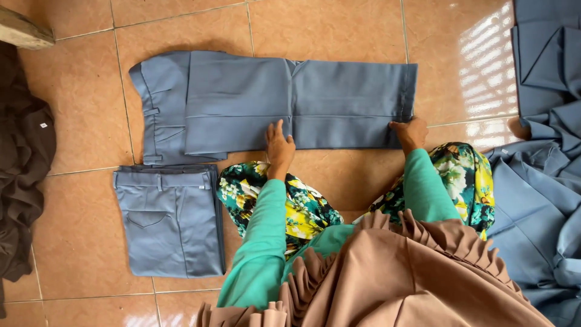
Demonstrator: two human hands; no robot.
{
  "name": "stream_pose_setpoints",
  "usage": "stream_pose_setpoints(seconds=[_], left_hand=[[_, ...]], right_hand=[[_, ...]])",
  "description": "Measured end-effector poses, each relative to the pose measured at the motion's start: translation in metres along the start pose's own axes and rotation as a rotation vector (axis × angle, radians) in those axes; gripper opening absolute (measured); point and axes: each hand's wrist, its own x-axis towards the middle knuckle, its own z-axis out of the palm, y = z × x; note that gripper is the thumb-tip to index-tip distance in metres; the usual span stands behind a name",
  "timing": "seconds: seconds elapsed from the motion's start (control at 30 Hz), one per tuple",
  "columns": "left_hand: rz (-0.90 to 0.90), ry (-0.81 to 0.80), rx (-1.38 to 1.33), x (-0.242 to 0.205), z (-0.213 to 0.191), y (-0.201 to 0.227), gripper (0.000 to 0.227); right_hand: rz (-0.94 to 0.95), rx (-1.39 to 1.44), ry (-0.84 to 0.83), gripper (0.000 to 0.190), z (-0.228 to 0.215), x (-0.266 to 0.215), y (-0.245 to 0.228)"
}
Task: Folding grey trousers and stacking them neatly on the floor.
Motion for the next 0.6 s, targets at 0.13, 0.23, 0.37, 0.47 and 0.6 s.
stream_pose_setpoints(seconds=[0.13,0.23,0.37,0.47,0.6], left_hand=[[-0.029,-0.065,0.116,-0.01,0.015,0.003,0.063],[0.01,-0.055,0.153,-0.023,0.022,0.02,0.063],[0.265,-0.015,0.105,-0.06,0.033,0.082,0.048],[0.459,-0.114,-0.042,-0.091,0.05,0.128,0.044],[0.651,-0.336,-0.293,-0.116,0.079,0.163,0.039]], right_hand=[[-0.094,0.228,-0.02,0.044,-0.014,0.001,-0.01],[0.047,0.823,-0.245,0.038,-0.088,-0.046,-0.055],[-0.114,1.112,-0.304,0.042,-0.195,-0.059,-0.066],[-0.215,1.181,-0.264,0.049,-0.27,-0.088,-0.082],[-0.301,1.091,-0.048,0.055,-0.318,-0.113,-0.101]])
